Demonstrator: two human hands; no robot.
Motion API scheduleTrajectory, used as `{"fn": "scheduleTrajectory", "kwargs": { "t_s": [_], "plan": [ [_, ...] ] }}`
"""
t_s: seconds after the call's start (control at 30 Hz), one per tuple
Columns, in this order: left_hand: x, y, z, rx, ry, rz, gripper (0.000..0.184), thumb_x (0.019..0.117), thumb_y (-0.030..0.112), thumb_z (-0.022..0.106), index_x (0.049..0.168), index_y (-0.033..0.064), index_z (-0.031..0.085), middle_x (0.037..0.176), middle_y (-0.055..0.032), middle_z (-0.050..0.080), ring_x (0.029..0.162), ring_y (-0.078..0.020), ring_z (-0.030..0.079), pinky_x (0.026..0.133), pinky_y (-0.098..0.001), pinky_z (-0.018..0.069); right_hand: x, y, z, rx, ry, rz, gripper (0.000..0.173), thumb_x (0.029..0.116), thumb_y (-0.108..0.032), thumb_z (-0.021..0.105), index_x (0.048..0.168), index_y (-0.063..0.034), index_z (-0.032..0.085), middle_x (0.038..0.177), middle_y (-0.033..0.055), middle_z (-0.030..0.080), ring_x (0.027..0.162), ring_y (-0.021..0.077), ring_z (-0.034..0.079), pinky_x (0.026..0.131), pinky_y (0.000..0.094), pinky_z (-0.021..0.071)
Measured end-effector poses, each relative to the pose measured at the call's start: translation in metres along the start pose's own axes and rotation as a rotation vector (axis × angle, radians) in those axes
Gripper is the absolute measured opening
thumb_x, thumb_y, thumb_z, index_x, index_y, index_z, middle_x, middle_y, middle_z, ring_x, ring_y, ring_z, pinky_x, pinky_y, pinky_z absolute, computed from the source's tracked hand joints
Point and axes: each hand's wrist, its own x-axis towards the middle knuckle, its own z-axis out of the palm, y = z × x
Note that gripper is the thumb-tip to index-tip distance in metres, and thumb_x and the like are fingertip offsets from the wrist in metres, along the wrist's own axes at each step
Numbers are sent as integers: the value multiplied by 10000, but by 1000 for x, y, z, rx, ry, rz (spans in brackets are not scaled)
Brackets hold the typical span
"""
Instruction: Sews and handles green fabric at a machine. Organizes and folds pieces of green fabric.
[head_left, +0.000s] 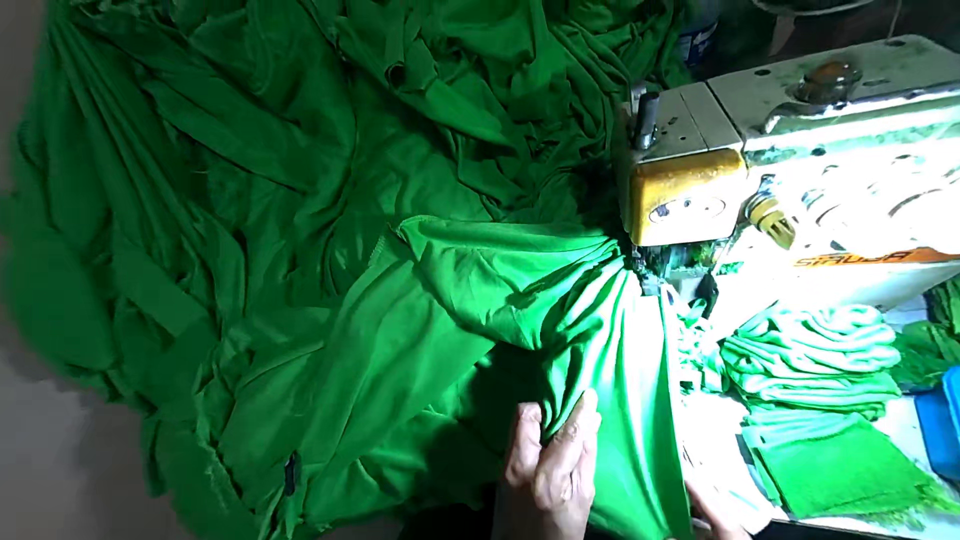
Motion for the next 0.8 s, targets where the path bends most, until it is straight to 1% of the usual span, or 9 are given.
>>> {"fn": "scheduleTrajectory", "kwargs": {
  "t_s": [0.1,0.23,0.3,0.4,0.47,0.53,0.63,0.73,0.8],
  "plan": [
    [23,-4,15,72,28,37,142,853,128,728,926,49,821,857,-188,647,792,-102,607,718,-109,471,24,1,-3,-6,49,1,601,948,-56,595,1465,168,385,832,178,705,631,60,617,655,188,533],
    [58,-1,23,186,-60,-14,161,867,100,711,976,69,826,920,-214,701,734,-197,658,632,-230,523,57,7,0,-4,149,-4,633,929,-62,593,1493,132,381,917,131,714,657,23,643,634,183,570],
    [77,2,25,181,-155,-91,181,874,51,710,1021,22,811,908,-235,699,769,-291,686,681,-335,550,75,9,1,3,189,-62,577,935,-58,576,1462,128,434,893,101,717,644,1,635,622,169,563],
    [103,-6,36,204,-256,-130,113,919,88,709,961,41,803,918,-173,642,792,-269,639,659,-365,515,100,16,2,-29,260,-133,414,972,-92,548,1346,78,591,915,79,734,656,-27,630,623,144,553],
    [120,-8,41,189,-332,-165,138,947,77,690,1012,44,806,988,-195,648,841,-288,638,723,-405,520,113,21,1,-61,299,-164,364,974,-88,527,1276,81,641,909,84,732,689,-27,647,645,141,561],
    [130,-20,47,190,-368,-135,162,979,130,664,1041,54,794,1010,-201,644,844,-298,651,719,-412,547,120,24,1,-70,318,-165,359,975,-86,518,1261,87,651,922,83,735,720,-37,643,669,132,555],
    [157,-35,64,199,-443,-180,225,1028,189,606,1075,37,764,1107,-272,644,967,-405,657,809,-521,538,122,23,0,-113,298,-134,383,974,-96,505,1277,95,641,961,109,742,711,-29,645,654,143,551],
    [181,-52,82,228,-427,-189,210,1019,171,591,1053,45,756,1177,-243,629,1051,-368,655,866,-480,540,115,21,-2,-150,257,-131,415,977,-104,500,1334,79,608,848,91,711,660,7,623,623,174,540],
    [188,-59,78,136,-329,-193,209,1008,148,600,1065,27,760,1152,-227,654,1068,-349,655,921,-464,526,110,18,-3,-113,252,-137,384,995,-93,501,1317,86,610,772,56,693,623,7,636,583,180,555]
  ]
}}
